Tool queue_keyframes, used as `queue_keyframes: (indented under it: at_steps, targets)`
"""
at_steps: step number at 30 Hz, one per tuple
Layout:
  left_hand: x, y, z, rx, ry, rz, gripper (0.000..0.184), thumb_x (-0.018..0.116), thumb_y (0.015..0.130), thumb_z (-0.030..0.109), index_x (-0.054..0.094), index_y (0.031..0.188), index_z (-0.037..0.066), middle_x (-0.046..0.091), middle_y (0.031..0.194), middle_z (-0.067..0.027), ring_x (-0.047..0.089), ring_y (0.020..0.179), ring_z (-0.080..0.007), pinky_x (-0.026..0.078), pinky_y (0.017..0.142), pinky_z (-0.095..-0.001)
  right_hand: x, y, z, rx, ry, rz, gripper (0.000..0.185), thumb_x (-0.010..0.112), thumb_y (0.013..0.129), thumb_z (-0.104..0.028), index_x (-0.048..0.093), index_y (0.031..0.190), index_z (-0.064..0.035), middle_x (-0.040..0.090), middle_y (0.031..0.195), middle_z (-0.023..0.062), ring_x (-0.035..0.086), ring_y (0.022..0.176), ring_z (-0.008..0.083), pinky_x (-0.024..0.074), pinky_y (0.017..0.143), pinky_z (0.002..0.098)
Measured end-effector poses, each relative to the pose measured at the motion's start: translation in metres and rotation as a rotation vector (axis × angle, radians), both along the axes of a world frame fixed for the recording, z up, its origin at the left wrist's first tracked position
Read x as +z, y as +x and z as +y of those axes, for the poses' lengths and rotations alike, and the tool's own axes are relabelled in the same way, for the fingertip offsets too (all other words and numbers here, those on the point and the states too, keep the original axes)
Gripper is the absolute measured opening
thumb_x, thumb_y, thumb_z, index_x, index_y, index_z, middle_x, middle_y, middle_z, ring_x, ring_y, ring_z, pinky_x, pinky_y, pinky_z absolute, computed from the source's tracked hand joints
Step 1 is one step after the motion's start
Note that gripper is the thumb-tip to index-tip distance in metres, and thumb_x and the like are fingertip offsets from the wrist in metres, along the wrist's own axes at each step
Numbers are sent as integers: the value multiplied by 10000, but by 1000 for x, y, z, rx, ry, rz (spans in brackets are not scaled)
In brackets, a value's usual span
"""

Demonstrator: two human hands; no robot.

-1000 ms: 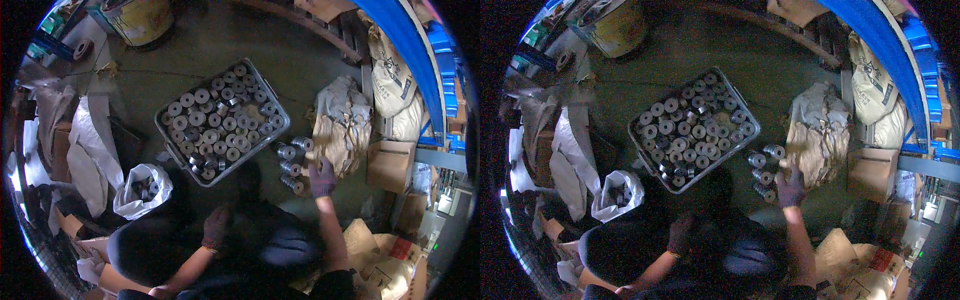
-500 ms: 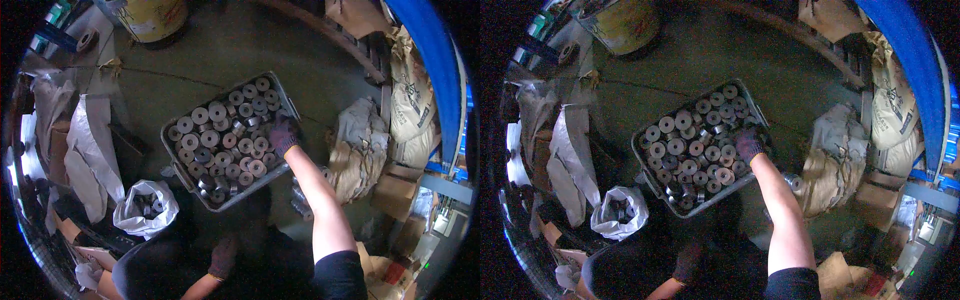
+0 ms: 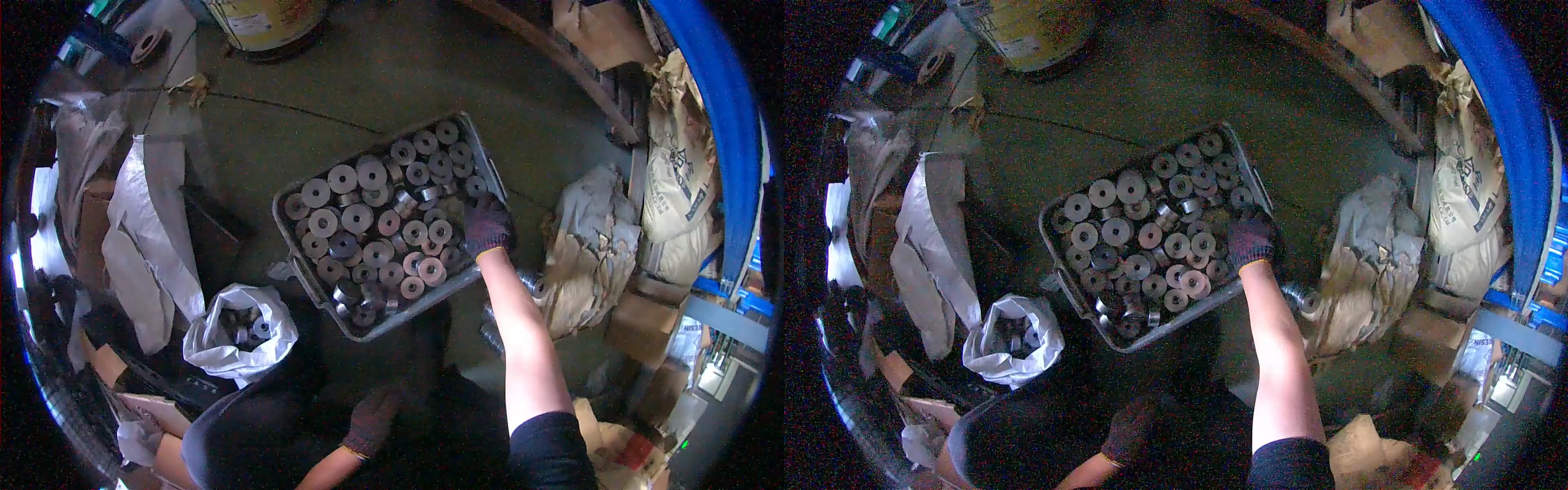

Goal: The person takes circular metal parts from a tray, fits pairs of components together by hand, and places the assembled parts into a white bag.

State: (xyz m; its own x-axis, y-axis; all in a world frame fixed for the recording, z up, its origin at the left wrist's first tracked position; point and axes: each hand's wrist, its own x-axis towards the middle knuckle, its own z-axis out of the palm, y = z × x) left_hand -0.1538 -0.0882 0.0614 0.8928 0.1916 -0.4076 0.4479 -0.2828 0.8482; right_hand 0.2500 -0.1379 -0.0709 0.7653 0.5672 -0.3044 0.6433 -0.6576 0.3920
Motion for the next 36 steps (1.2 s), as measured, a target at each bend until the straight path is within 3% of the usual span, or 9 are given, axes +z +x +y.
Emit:
queue_keyframes:
  at_steps: [1,3,5,10,18,20,23,34,36]
  targets:
    - [2,1,1,-1,10,6,243,527,846,139,584,1074,74,577,1097,-162,588,929,-333,505,752,-411,-1,1,1,7,0,-1,335,551,812,-235,547,1135,-147,481,1171,169,525,1030,337,487,770,425]
    - [1,0,2,4,21,13,252,528,846,137,583,1084,75,577,1105,-159,590,929,-330,506,753,-407,-3,3,3,-346,245,136,313,543,818,-212,556,1117,-119,482,1155,184,543,1005,329,491,757,425]
    - [-2,0,2,-66,182,-107,260,527,838,116,582,1090,78,573,1128,-154,593,940,-320,510,757,-393,5,3,1,-187,185,98,326,544,808,-198,551,1120,-103,490,1139,188,552,987,334,492,755,428]
    - [0,2,1,-49,127,-97,256,530,820,89,587,1069,76,569,1143,-153,595,956,-311,513,761,-381,34,3,10,80,13,143,358,552,772,-156,541,1119,-71,512,1102,192,577,929,347,495,753,429]
    - [0,-3,-1,-29,68,-35,246,533,855,137,589,1084,67,582,1140,-151,585,992,-325,492,816,-375,1,-10,-1,-76,6,-3,397,567,770,-174,504,1158,-119,537,1046,179,594,869,308,503,680,421]
    - [-1,-2,-1,136,-234,146,287,530,879,183,574,1133,56,594,1128,-152,574,1019,-324,465,864,-364,7,-18,6,-93,54,-30,403,565,774,-179,492,1165,-121,536,1041,177,593,867,298,501,679,421]
    - [-3,-4,-5,193,-306,159,316,523,895,210,559,1170,56,597,1130,-156,567,1033,-319,449,886,-356,26,-27,20,-128,70,-68,432,565,769,-177,463,1185,-127,534,1048,181,592,871,304,498,696,428]
    - [-1,-3,-2,-19,-21,52,248,514,886,147,568,1113,65,561,1173,-158,570,1020,-326,475,857,-379,27,-23,14,-294,294,126,543,608,717,-162,425,1223,-88,549,1132,203,572,980,380,485,797,442]
    - [-6,-9,-6,-18,4,33,238,507,889,140,569,1108,69,557,1176,-160,570,1017,-329,478,852,-381,16,-24,10,-304,298,-48,513,625,711,-182,450,1185,-91,560,1124,205,582,978,376,488,791,436]
